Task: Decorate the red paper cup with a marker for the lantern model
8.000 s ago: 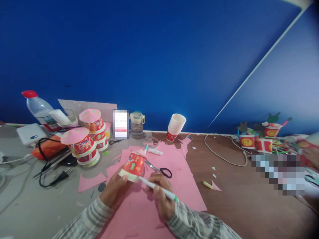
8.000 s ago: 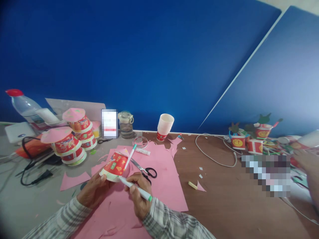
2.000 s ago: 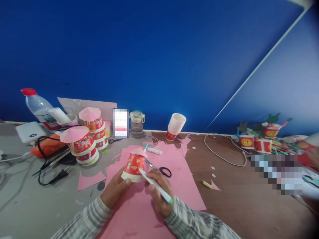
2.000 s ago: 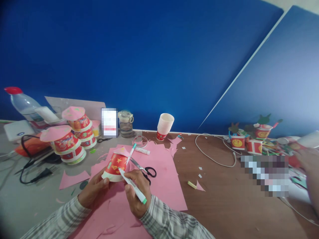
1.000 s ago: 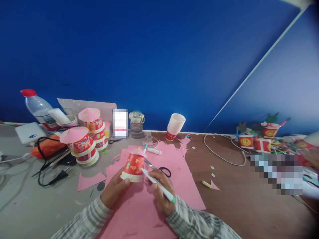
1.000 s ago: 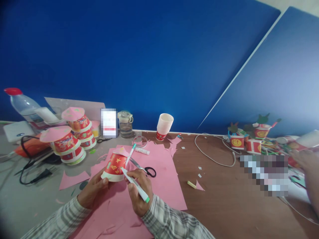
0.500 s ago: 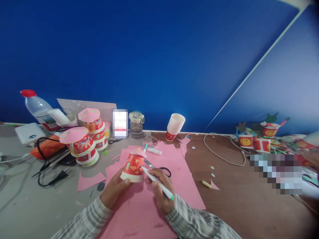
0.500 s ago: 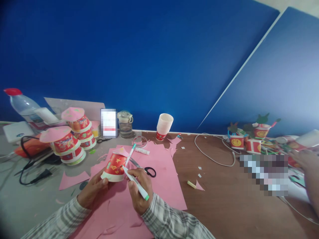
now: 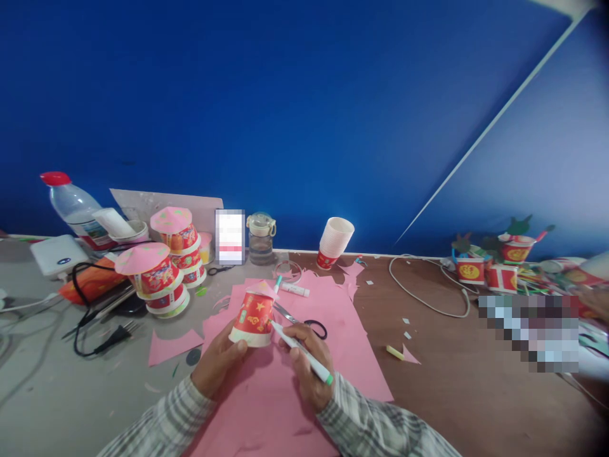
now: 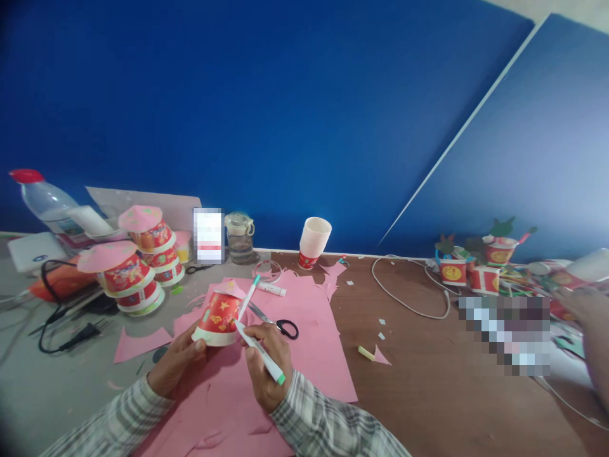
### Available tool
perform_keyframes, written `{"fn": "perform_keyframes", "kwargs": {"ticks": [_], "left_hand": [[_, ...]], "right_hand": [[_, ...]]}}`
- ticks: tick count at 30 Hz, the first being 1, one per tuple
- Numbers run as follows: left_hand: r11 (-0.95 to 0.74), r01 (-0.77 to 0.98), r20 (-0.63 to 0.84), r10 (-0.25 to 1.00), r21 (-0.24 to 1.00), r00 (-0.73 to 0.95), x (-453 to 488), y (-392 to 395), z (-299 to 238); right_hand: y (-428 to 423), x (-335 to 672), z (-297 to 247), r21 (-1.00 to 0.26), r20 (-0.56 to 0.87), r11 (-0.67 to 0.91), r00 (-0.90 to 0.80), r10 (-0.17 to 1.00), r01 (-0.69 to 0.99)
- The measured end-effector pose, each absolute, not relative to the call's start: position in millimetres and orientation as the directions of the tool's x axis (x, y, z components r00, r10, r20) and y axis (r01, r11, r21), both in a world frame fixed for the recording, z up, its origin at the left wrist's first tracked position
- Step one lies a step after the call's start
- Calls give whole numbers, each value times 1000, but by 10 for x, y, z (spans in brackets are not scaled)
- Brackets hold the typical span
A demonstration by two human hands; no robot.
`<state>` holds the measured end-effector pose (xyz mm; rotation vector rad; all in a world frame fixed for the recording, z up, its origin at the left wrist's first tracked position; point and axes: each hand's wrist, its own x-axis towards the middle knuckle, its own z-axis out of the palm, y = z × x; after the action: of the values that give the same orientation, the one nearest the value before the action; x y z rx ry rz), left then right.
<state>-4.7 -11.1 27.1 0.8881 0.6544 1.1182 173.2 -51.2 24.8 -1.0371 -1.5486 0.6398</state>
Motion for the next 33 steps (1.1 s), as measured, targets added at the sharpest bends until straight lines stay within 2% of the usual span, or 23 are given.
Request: {"fn": "perform_keyframes", "kwargs": {"ticks": [11, 33], "left_hand": [[166, -521, 2, 952, 837, 307, -22, -123, 239], [166, -536, -3, 956, 828, 292, -16, -124, 239]], "right_hand": [[-558, 1716, 253, -818, 542, 539, -45, 839, 200], [-554, 1710, 244, -820, 525, 512, -21, 851, 254]]}}
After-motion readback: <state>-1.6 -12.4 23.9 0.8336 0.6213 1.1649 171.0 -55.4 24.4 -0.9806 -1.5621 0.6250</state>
